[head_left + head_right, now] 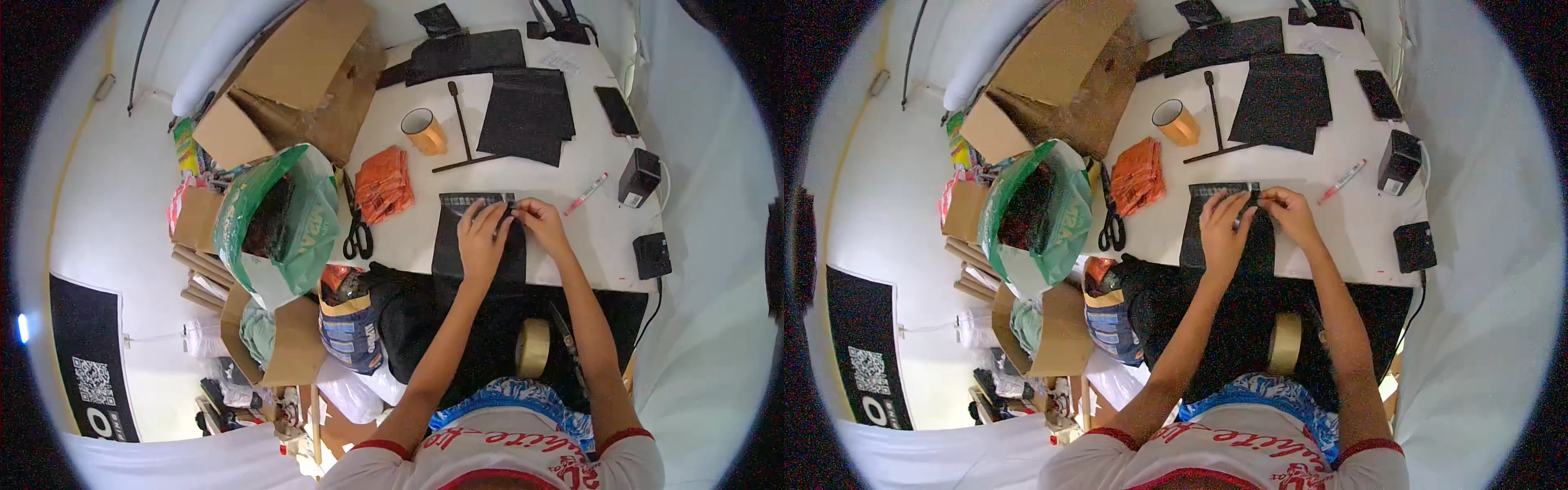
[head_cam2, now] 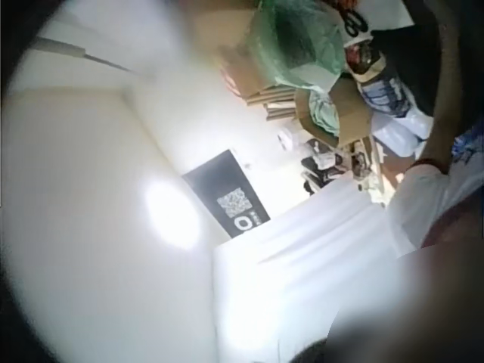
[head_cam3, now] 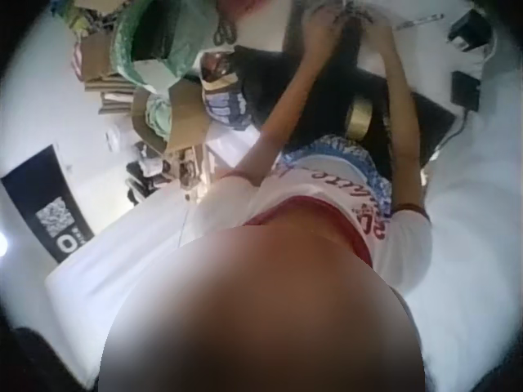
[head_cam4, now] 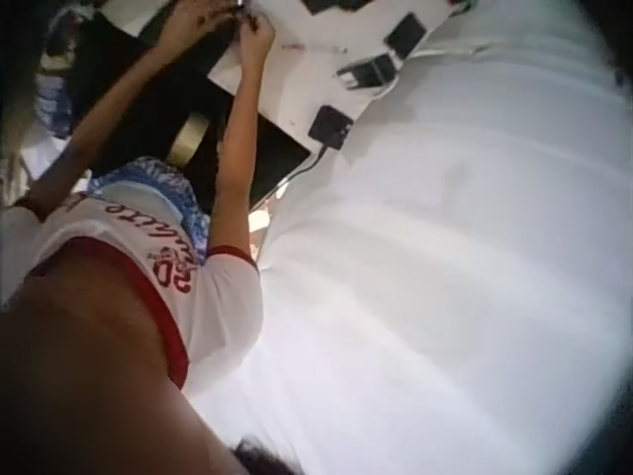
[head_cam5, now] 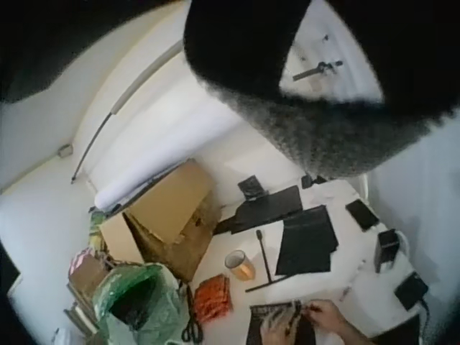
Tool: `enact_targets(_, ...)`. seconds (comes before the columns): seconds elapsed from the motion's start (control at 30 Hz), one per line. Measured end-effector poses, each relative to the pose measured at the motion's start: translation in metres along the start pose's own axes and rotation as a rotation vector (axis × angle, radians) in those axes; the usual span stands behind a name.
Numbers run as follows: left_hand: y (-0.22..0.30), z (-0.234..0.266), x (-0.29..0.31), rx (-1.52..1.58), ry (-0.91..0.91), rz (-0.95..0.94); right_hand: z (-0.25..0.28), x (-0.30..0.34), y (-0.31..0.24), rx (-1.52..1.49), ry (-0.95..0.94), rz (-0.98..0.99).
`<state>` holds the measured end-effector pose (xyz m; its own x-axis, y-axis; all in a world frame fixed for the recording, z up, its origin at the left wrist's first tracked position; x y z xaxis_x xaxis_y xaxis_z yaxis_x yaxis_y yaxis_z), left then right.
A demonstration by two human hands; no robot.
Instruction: Marking black fabric squares with a white marker and applying adhesive tape to them.
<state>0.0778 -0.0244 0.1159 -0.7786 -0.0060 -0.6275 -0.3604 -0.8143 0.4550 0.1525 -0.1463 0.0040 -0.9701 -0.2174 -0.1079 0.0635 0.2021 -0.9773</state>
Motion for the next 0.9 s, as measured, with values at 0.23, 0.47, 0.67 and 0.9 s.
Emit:
enact_targets(0.23, -0.005, -0.015, -0.007, -0.008, 0.052, -0.048, -0.009, 0.007, -0.006, -0.038, -0.037, 0.059)
enact_targets(0.47, -0.083, 0.031, -0.013, 0.245, 0.191, 0.408, 0.011, 0.002, 0.0, 0.039, 0.066, 0.041)
enact_targets(0.67, 0.002, -0.017, -0.02, 0.099, -0.145, -0.114, 0.007, 0.002, 0.005, -0.039, 0.009, 0.031)
enact_targets(0.9, -0.009, -0.017, -0.012, -0.022, -0.059, -0.074, -0.008, 0.007, -0.009, 0.089, -0.09, 0.03)
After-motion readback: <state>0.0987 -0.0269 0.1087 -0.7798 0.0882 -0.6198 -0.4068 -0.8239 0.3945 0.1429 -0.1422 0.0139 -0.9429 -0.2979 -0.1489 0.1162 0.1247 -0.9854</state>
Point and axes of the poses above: each hand's wrist, its own x-axis away from the middle knuckle, its own z-axis out of the back of the hand, y = z × x, the point moved 10 cm from there along -x, towards the middle knuckle
